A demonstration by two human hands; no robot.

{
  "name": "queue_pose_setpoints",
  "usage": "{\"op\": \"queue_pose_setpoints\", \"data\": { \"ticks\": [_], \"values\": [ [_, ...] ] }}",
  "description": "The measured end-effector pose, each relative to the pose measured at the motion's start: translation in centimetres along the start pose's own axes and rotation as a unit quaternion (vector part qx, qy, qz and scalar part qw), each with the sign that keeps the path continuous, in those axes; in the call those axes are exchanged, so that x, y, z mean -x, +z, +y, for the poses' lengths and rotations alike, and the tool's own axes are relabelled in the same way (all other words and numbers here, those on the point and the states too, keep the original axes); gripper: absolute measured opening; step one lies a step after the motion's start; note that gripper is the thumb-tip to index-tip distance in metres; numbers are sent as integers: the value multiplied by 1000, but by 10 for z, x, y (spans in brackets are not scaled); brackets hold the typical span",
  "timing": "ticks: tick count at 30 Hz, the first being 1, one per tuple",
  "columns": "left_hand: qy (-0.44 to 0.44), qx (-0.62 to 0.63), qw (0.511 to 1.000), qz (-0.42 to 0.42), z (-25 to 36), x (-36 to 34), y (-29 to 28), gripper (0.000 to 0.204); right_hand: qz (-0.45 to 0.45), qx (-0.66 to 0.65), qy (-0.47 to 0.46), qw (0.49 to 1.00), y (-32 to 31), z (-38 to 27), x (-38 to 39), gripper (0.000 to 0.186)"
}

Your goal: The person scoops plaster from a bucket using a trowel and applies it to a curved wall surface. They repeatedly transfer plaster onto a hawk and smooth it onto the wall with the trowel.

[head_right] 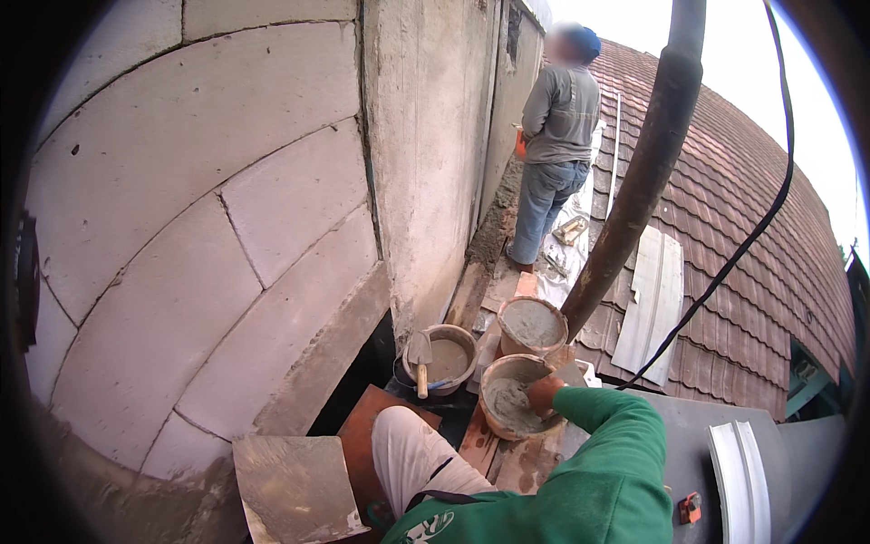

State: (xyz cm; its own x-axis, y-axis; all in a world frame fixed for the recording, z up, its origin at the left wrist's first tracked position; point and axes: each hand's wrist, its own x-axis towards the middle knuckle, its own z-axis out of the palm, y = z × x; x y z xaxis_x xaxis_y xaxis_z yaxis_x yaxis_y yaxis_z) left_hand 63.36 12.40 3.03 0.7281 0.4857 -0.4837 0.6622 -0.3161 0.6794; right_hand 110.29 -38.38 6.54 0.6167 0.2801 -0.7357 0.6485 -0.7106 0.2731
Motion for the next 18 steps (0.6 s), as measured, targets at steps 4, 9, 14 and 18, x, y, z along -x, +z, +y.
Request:
{"op": "queue_pose_setpoints", "data": {
  "ticks": [4,9,14,18],
  "values": [
    [-8,5,1000,4,1,8,-4,47,14,6,18,1000,10,-2,-2,33],
    [-19,8,1000,7,3,17,-7,48,17,-2,44,999,16,0,-1,32],
    [-32,11,999,10,6,24,-8,48,32,17,23,999,9,-3,12,32],
    [-42,13,999,11,5,30,-8,49,30,26,27,999,9,-6,14,32]
  ]
}}
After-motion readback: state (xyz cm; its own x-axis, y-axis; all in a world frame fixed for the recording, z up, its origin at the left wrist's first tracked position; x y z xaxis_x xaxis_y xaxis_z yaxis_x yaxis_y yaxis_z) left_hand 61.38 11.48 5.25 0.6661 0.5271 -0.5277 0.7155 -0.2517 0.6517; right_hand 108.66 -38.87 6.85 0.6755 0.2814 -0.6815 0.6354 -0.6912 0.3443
